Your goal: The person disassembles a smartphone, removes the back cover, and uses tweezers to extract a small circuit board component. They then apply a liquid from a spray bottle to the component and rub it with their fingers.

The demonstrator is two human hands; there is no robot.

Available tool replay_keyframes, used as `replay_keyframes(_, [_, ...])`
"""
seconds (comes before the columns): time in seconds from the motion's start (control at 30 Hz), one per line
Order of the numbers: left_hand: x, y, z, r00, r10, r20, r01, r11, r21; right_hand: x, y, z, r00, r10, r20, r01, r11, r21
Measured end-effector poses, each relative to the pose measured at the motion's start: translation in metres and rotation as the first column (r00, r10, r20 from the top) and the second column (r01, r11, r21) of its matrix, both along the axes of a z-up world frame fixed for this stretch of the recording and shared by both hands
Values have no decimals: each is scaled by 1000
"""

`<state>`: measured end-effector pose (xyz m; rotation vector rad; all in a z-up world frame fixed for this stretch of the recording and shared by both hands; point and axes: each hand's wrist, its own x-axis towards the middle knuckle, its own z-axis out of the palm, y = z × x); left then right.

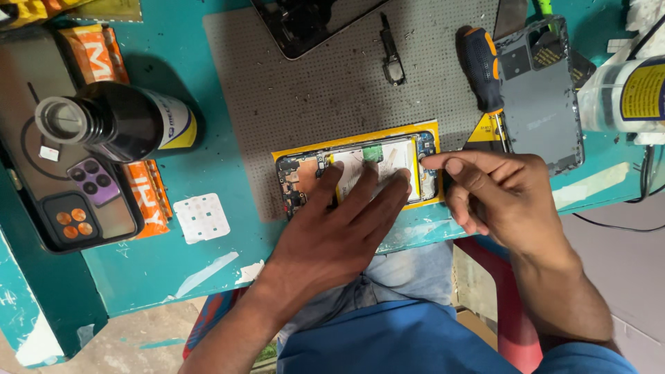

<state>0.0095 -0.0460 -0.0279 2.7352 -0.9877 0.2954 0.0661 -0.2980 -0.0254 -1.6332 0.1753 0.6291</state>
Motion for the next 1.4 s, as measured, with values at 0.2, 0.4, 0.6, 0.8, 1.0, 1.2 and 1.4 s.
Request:
replay_keyframes(0.2, [0, 0, -1, 1000, -1, -12, 1, 1000, -11, -2, 2, 5, 996, -57, -64, 58, 998, 22])
replay_keyframes(0.4, [0, -1, -1, 1000, 6, -22, -7, 1000, -16, -4, 6, 5, 998, -58, -36, 58, 998, 6])
replay_keyframes(0.6, [0, 0, -1, 1000, 0, -13, 0, 1000, -11, -13, 9, 6, 998, -5, 70, 11, 996, -86])
replay_keyframes(0.8, [-1, 0, -2, 1000, 8, 1, -8, 1000, 1, -11, 7, 4, 999, -36, 28, 37, 999, -39])
replay_keyframes(1.0, [-3, -1, -5, 1000, 8, -8, -8, 999, -41, -6, 5, 1, 989, -114, -94, 125, 984, 128])
replay_keyframes(1.2, [-3, -1, -9, 1000, 5, 24, -5, 999, -34, -2, 2, 0, 981, -131, -144, 151, 979, 136])
replay_keyframes(1.4, [-3, -3, -10, 999, 19, 47, -17, 999, -43, -3, 8, -1, 981, -95, -172, 116, 986, 117])
